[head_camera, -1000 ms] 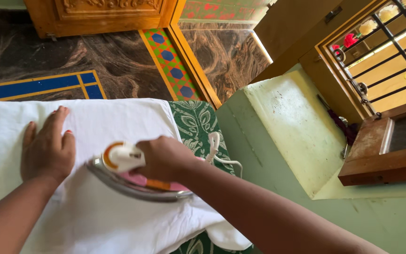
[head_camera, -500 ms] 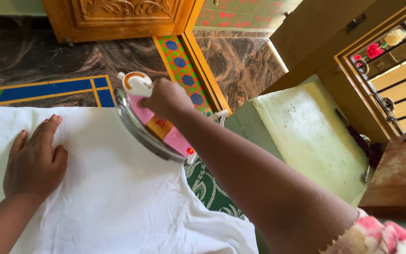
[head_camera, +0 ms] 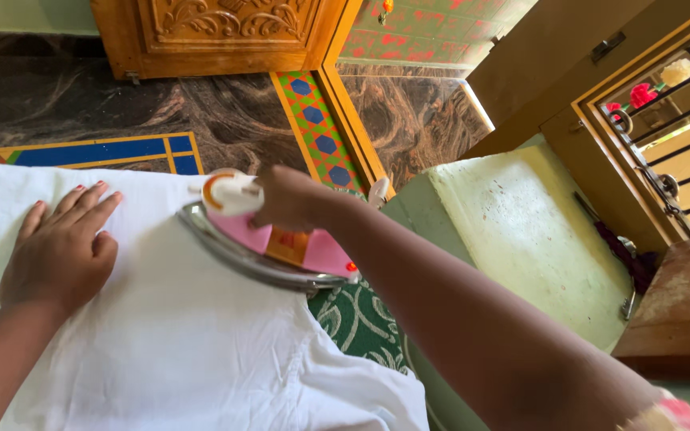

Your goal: The person irons a white shirt on a green patterned ironing board. They smooth the fabric with their hands, use a pink electric iron to press the shirt, and repeatedly adjust the shirt's position to cover different areas.

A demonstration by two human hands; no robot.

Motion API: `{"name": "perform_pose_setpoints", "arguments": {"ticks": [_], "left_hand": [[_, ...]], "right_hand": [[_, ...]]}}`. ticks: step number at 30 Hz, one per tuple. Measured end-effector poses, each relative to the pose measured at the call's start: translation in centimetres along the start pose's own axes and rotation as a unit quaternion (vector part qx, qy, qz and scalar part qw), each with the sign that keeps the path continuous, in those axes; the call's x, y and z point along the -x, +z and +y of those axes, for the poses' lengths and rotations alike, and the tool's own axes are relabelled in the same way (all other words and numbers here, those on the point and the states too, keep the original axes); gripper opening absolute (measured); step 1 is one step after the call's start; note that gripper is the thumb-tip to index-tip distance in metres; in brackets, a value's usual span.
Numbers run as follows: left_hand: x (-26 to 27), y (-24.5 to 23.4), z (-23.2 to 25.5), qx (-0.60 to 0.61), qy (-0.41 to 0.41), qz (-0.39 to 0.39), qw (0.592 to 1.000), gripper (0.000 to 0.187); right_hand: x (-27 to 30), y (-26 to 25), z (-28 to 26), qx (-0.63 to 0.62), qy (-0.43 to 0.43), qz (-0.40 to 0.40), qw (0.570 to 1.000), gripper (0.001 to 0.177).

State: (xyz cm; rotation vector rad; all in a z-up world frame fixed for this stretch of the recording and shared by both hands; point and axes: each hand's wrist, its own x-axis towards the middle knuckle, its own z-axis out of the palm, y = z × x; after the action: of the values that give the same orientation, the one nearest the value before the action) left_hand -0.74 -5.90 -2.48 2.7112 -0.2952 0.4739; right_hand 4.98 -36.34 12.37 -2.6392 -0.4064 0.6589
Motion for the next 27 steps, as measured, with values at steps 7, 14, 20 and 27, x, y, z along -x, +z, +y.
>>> {"name": "perform_pose_setpoints", "arguments": {"ticks": [7, 14, 20, 27], "left_hand": [[0.1, 1.1, -0.4, -0.024, 0.01, 0.019, 0.999, 0.054], [-0.2, 2.9, 0.9, -0.091, -0.055, 0.008, 0.994, 0.051], [1.8, 3.7, 6.0, -0.055, -0.025, 0.032, 0.998, 0.068], [2.4, 1.9, 7.8, -0.149, -0.023, -0.026, 0.988, 0.066]], "right_hand": [[8.8, 2.9, -1.3, 0.093, -0.045, -0.066, 0.992, 0.059], [9.1, 2.2, -2.1, 0.112, -0.015, 0.002, 0.994, 0.05], [4.4, 0.7, 0.8, 0.088, 0.015, 0.09, 0.992, 0.054], [-2.5, -2.6, 3.5, 0.099, -0.03, 0.178, 0.979, 0.067]]}}
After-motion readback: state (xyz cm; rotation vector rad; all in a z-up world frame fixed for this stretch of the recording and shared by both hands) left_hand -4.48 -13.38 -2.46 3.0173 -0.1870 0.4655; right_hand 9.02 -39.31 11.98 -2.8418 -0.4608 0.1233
